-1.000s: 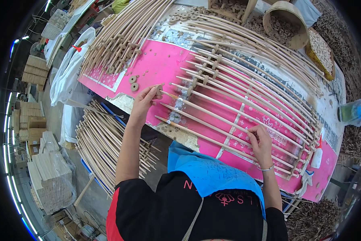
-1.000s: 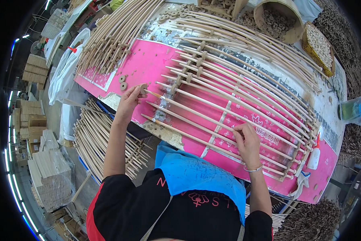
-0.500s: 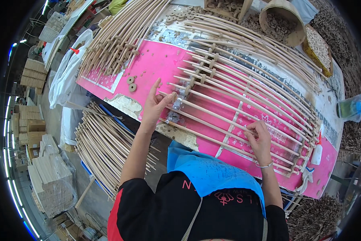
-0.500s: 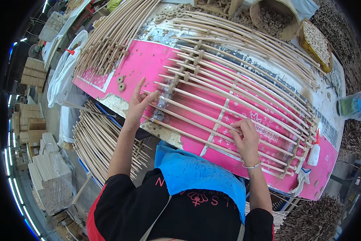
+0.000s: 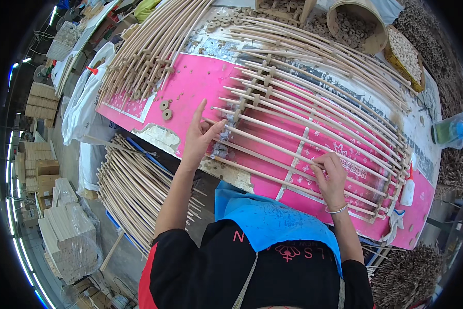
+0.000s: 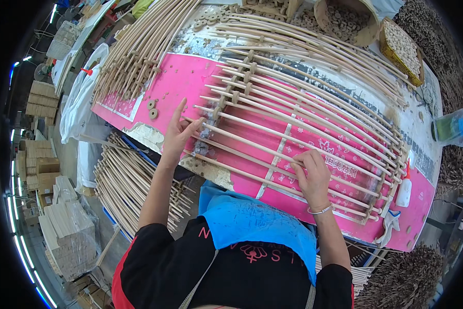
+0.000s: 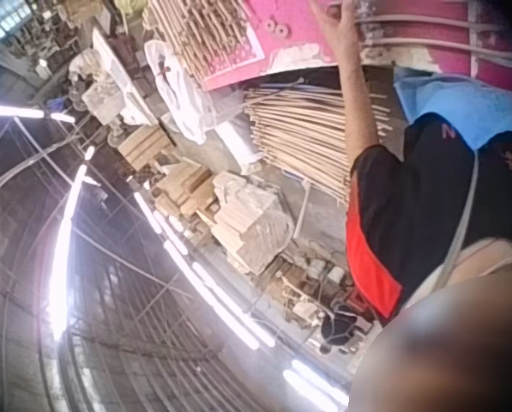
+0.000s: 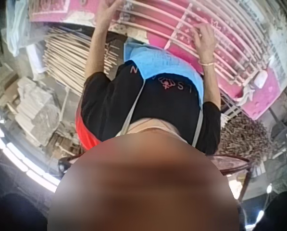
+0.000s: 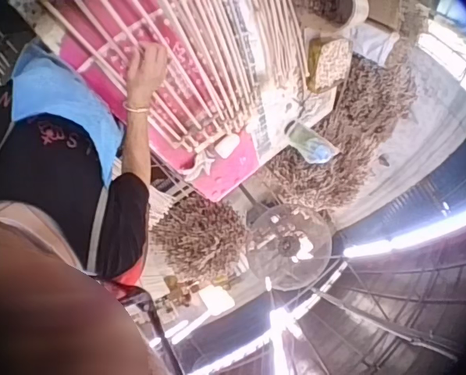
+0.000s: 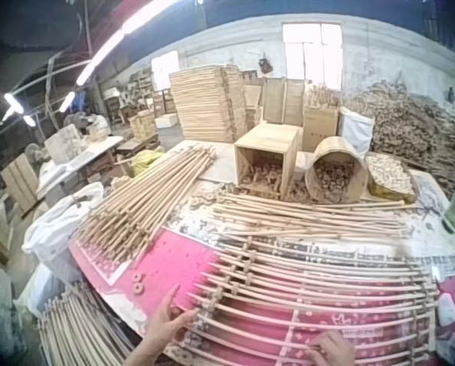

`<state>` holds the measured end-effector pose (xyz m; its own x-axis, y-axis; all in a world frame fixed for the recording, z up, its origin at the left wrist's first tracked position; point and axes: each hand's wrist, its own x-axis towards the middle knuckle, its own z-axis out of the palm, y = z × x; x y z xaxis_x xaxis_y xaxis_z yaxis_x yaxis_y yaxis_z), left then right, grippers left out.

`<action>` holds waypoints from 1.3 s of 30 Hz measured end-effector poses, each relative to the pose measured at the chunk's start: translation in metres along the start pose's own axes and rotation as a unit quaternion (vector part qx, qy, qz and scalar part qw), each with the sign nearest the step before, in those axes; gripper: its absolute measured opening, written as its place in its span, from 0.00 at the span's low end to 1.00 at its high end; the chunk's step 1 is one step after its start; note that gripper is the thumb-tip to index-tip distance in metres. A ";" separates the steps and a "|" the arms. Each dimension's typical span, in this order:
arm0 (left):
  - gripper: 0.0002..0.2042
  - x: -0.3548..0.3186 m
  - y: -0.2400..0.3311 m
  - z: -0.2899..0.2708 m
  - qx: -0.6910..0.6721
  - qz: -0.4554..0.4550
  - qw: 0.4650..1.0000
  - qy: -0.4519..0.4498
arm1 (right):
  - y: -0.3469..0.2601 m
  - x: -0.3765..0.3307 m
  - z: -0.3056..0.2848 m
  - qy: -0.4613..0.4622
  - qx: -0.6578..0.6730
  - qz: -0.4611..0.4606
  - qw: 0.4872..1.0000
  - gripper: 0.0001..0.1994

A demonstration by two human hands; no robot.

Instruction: Assembling wooden slats by applying glue and fitting them into a frame on a workbench.

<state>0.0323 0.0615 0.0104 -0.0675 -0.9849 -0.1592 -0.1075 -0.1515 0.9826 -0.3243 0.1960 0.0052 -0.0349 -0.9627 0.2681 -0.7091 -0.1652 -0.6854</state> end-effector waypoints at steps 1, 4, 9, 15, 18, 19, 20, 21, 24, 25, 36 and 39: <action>0.45 0.000 -0.002 0.000 0.001 -0.001 1.000 -0.001 | 0.000 -0.001 0.000 -0.002 -0.006 0.000 1.000 0.07; 0.45 0.001 -0.006 0.002 0.031 -0.003 0.999 -0.011 | 0.004 0.002 -0.003 -0.003 -0.050 -0.033 0.998 0.07; 0.45 0.000 -0.011 0.005 0.031 -0.007 0.999 -0.014 | 0.000 0.003 0.000 -0.020 -0.027 0.030 0.999 0.06; 0.43 -0.003 -0.008 0.011 0.048 -0.005 0.999 -0.011 | 0.004 0.001 0.005 -0.004 -0.026 0.026 0.999 0.05; 0.37 -0.006 -0.007 0.010 0.155 0.053 0.986 -0.002 | 0.007 0.002 0.010 0.004 -0.034 0.025 0.999 0.06; 0.37 -0.008 0.001 0.012 0.155 0.052 0.987 -0.007 | 0.007 0.001 0.009 0.002 -0.032 0.035 0.999 0.07; 0.32 -0.011 0.015 0.014 0.300 0.103 0.948 -0.011 | 0.008 0.000 0.009 0.003 -0.034 0.038 0.999 0.07; 0.27 -0.012 0.022 0.016 0.437 0.152 0.886 -0.014 | 0.009 0.000 0.009 0.004 -0.032 0.042 0.999 0.07; 0.20 -0.010 0.008 0.008 0.471 0.238 0.849 -0.007 | 0.007 0.002 0.011 0.002 -0.022 0.036 0.999 0.07; 0.20 -0.009 0.005 0.009 0.470 0.239 0.850 -0.010 | 0.008 0.001 0.010 0.003 -0.025 0.035 0.999 0.07; 0.20 0.000 -0.017 0.005 0.471 0.246 0.847 -0.025 | 0.027 0.000 0.023 0.063 -0.057 -0.025 0.996 0.07; 0.19 -0.003 -0.015 0.001 0.477 0.241 0.845 -0.004 | 0.022 -0.001 0.022 0.055 -0.054 -0.013 0.997 0.12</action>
<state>0.0332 0.0669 -0.0043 -0.3382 -0.9118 0.2331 -0.8158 0.4075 0.4104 -0.3246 0.1882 -0.0252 -0.0883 -0.9285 0.3608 -0.7828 -0.1593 -0.6016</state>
